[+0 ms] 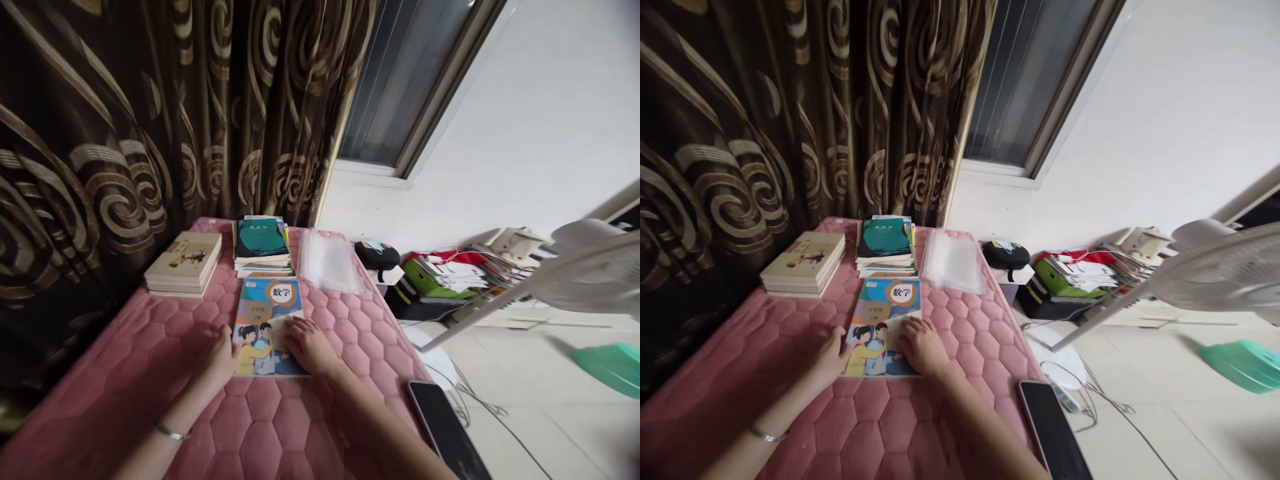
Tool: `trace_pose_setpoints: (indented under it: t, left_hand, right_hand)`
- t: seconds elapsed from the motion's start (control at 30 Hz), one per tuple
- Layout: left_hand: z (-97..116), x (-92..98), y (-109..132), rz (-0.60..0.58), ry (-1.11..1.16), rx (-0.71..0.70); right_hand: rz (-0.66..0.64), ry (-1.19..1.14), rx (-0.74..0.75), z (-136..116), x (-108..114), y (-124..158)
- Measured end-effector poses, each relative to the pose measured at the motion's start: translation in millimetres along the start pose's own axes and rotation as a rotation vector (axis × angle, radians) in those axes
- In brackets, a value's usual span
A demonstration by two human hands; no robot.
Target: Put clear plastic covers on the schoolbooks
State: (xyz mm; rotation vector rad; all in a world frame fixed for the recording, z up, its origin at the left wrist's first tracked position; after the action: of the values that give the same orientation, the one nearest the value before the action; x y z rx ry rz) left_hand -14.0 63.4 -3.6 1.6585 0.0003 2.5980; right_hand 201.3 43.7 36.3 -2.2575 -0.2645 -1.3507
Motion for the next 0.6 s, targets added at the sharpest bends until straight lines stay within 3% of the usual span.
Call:
trace_pose_setpoints:
  t: [0.17, 0.33, 0.47, 0.6]
  left_hand:
    - [0, -3.8, -1, -0.023, -0.073, 0.061]
    - [-15, -8.4, 3, 0.015, -0.032, 0.072]
    - [-38, -5.2, -5, 0.046, -0.043, 0.085]
    - [-67, 9.2, -25, 0.078, 0.0, 0.114]
  right_hand:
    - [-0.109, 0.118, -0.132, 26, -19, -72]
    - [-0.099, 0.161, -0.283, 64, -17, -121]
    - [-0.093, 0.168, -0.353, 78, -14, -127]
    - [-0.084, 0.159, -0.414, 81, -7, -104]
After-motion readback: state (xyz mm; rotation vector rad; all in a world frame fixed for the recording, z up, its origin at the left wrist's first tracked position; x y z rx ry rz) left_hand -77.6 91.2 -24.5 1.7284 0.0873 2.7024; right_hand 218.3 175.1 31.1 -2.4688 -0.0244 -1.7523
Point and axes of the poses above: each hand's wrist, its own y-axis away from the middle knuckle, its own x-axis out of the back of the hand, z = x × y, the point moved 7 cm from there along -y, towards the middle knuckle
